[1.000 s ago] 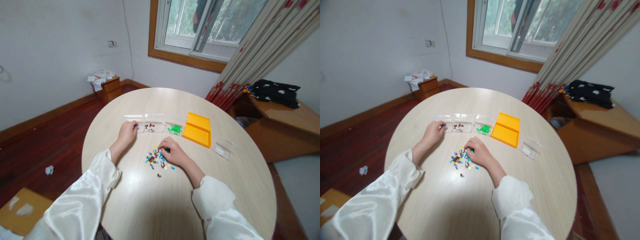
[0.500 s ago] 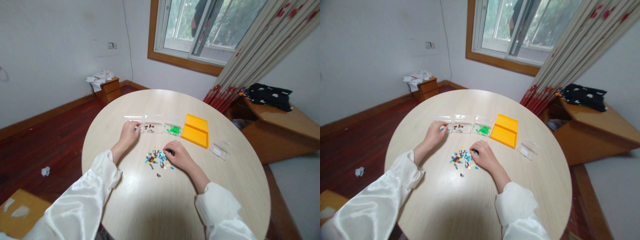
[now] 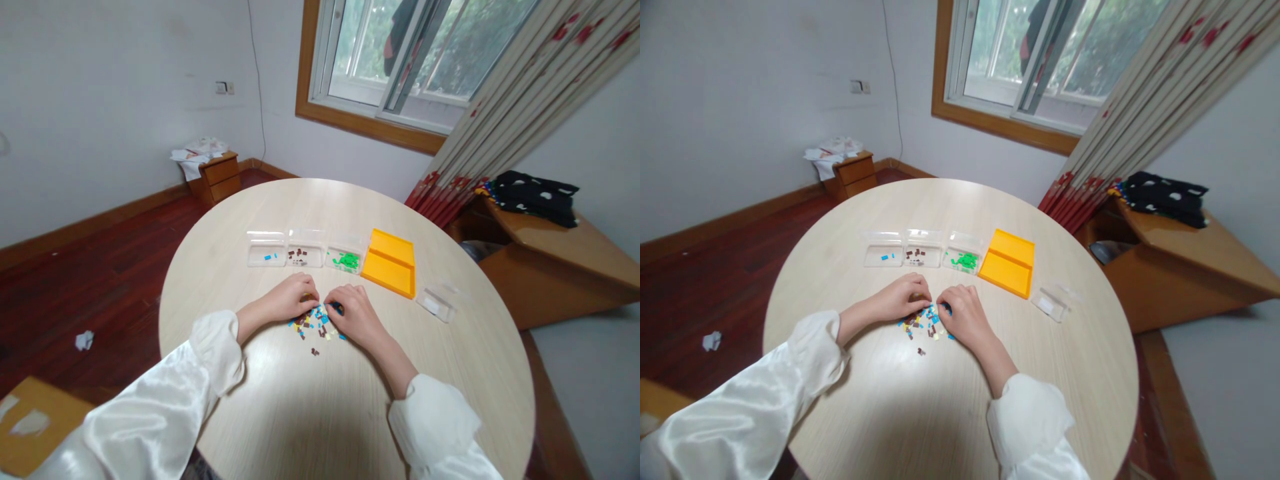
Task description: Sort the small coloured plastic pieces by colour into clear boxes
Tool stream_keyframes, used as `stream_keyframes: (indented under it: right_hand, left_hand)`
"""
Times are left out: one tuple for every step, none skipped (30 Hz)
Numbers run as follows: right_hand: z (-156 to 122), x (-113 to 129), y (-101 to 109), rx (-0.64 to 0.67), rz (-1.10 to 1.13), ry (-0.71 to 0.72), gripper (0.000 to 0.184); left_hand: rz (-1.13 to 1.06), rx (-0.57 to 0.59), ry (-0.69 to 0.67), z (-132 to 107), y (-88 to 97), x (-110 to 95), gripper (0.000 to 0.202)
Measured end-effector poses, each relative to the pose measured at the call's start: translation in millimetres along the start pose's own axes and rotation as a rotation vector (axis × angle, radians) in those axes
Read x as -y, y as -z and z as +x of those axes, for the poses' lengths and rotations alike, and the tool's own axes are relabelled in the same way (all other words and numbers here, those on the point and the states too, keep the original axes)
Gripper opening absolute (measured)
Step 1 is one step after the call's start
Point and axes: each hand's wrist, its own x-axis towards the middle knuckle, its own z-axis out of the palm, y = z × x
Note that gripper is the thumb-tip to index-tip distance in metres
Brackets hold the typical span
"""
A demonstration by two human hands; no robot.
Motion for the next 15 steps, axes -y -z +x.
stream_keyframes:
  right_hand:
    - [0.0,-0.7,-0.9,-0.008,0.005,0.002,0.009]
    - [0.0,-1.5,-1.8,-0.016,0.009,0.004,0.009]
    - [-0.1,-2.2,-2.6,-0.021,0.015,0.007,0.01]
    - [-0.1,-3.0,-3.4,-0.027,0.021,0.01,0.01]
    - [-0.2,-3.7,-4.2,-0.031,0.028,0.012,0.01]
    - [-0.2,-4.4,-4.8,-0.036,0.036,0.015,0.01]
    - [-0.2,-5.0,-5.4,-0.04,0.045,0.018,0.01]
    - [-0.1,-5.6,-5.9,-0.044,0.054,0.02,0.01]
    - [0.1,-6.2,-6.3,-0.047,0.063,0.021,0.01]
    - [0.3,-6.8,-6.7,-0.049,0.071,0.021,0.01]
    - [0.5,-7.4,-7.0,-0.05,0.079,0.021,0.01]
    - [0.7,-8.0,-7.3,-0.053,0.085,0.019,0.009]
    - [0.8,-8.5,-7.5,-0.056,0.09,0.018,0.009]
    - [0.8,-9.1,-7.8,-0.059,0.092,0.018,0.008]
    - [0.8,-9.5,-8.0,-0.063,0.093,0.016,0.008]
  left_hand:
    - [0.003,0.007,-0.002,-0.1,-0.3,0.2,0.011]
    - [0.004,0.013,-0.004,-0.2,-0.6,0.6,0.011]
    - [0.003,0.018,-0.006,-0.4,-0.9,1.1,0.011]
    - [0.0,0.023,-0.008,-0.5,-1.2,1.4,0.011]
    - [-0.002,0.029,-0.011,-0.7,-1.4,1.5,0.012]
    - [-0.001,0.035,-0.014,-0.8,-1.4,1.2,0.012]
    - [0.001,0.04,-0.016,-0.8,-1.2,0.4,0.013]
    - [0.005,0.043,-0.016,-0.8,-0.8,-0.6,0.013]
    - [0.012,0.045,-0.015,-0.7,-0.4,-1.9,0.014]
    - [0.022,0.047,-0.011,-0.6,0.0,-3.2,0.014]
    - [0.032,0.047,-0.007,-0.4,0.3,-4.4,0.014]
    - [0.042,0.048,-0.004,-0.3,0.3,-5.4,0.014]
    - [0.05,0.046,-0.001,-0.2,0.0,-6.1,0.014]
    - [0.056,0.044,0.001,-0.2,-0.7,-6.5,0.014]
    - [0.061,0.042,0.003,-0.1,-1.6,-6.6,0.014]
